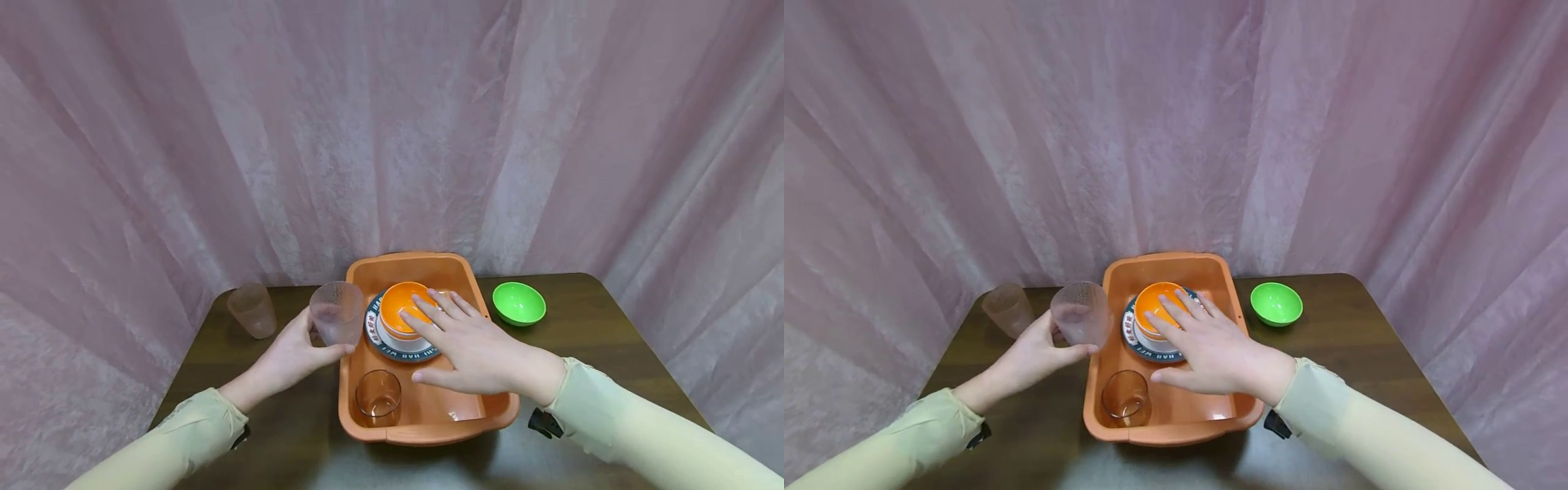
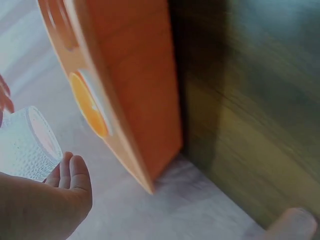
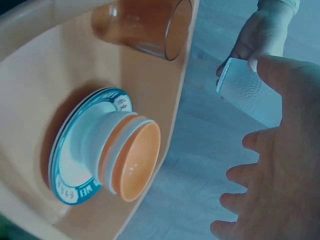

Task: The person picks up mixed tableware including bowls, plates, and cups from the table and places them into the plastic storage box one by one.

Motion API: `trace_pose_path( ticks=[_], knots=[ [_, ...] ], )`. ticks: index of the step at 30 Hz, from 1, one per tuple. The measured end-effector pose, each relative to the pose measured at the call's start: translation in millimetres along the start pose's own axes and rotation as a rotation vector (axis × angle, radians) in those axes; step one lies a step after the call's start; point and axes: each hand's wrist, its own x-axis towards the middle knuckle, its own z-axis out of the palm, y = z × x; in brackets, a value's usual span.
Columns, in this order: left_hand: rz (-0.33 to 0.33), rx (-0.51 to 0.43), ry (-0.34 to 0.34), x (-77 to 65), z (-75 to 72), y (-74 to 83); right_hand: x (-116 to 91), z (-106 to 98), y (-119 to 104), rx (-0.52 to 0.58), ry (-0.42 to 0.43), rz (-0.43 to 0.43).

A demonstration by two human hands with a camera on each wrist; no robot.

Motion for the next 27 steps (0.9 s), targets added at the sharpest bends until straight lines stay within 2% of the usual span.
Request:
trace_pose_path(
  ticks=[9,16,23,27],
  knots=[
    [0.082,-0.058,-0.084,17.3,23.0,26.2,-30.2,-0.6,16.4,-0.03,0.082,0.039],
    [0.098,-0.121,-0.139,25.7,37.8,41.2,-52.2,-1.8,25.5,-0.029,0.096,0.089],
    [0.094,-0.122,-0.162,28.9,50.1,50.2,-75.1,-0.8,31.9,-0.002,0.107,0.16],
    [0.081,-0.131,-0.169,29.4,54.3,54.0,-80.9,1.7,33.9,0.003,0.128,0.171]
  ],
)
